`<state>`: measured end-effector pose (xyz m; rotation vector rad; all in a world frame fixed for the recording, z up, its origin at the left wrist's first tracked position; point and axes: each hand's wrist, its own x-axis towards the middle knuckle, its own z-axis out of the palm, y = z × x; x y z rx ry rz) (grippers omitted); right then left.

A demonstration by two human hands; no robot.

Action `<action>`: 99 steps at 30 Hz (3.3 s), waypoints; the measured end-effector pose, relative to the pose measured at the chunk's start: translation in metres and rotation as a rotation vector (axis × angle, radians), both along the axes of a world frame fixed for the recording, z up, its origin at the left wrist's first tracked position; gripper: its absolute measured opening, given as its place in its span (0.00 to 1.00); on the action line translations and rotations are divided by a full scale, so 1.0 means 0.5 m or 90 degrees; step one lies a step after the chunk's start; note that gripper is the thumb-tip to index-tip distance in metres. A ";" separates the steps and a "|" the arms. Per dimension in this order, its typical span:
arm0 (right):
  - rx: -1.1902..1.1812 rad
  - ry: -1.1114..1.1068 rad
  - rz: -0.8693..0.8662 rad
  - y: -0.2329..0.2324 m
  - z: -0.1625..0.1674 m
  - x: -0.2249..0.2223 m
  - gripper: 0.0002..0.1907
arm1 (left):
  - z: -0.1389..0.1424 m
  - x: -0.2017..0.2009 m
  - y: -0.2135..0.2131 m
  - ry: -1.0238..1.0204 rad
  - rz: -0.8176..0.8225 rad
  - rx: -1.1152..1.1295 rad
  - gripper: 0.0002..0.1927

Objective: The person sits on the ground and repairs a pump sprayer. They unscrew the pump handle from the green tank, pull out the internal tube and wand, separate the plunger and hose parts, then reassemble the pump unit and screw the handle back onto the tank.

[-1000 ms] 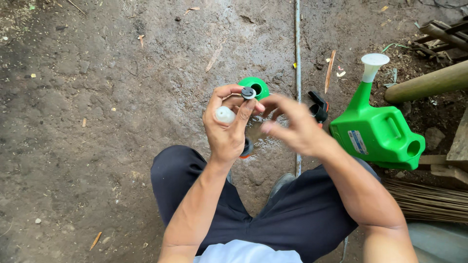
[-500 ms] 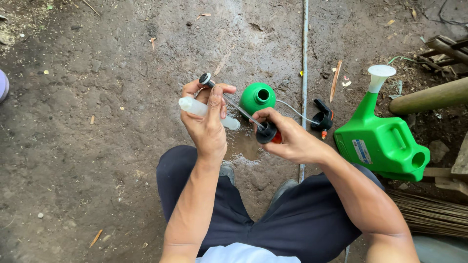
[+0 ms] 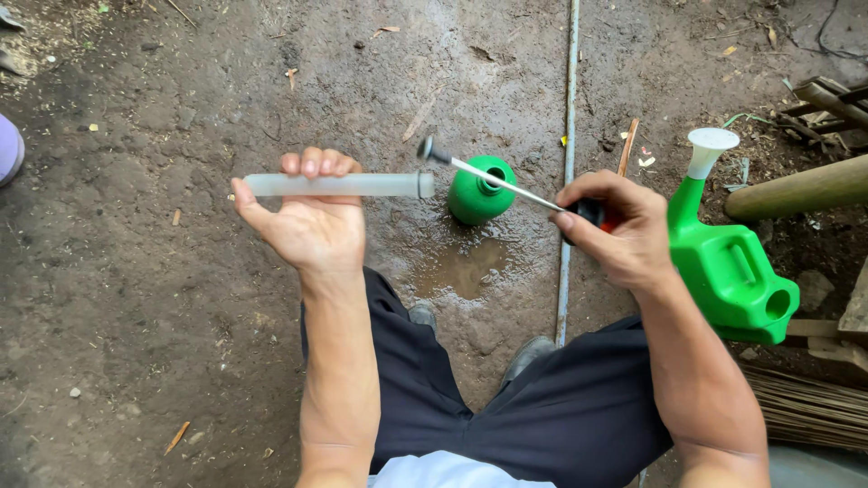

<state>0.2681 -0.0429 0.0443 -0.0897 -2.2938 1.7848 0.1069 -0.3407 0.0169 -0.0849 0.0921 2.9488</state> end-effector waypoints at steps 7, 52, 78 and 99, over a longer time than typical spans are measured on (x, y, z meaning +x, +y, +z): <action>-0.016 0.073 0.001 0.032 -0.005 0.007 0.06 | -0.015 -0.022 -0.007 0.001 -0.007 0.124 0.34; 0.102 -0.195 -0.596 0.241 -0.382 0.093 0.24 | -0.165 0.178 0.285 0.441 -0.149 -0.884 0.06; 0.421 0.046 0.033 -0.070 0.115 0.025 0.19 | -0.033 0.030 0.157 0.052 -0.239 -0.023 0.24; 0.055 0.049 -0.016 -0.067 0.066 -0.002 0.38 | -0.013 0.113 0.198 0.337 0.021 -0.436 0.15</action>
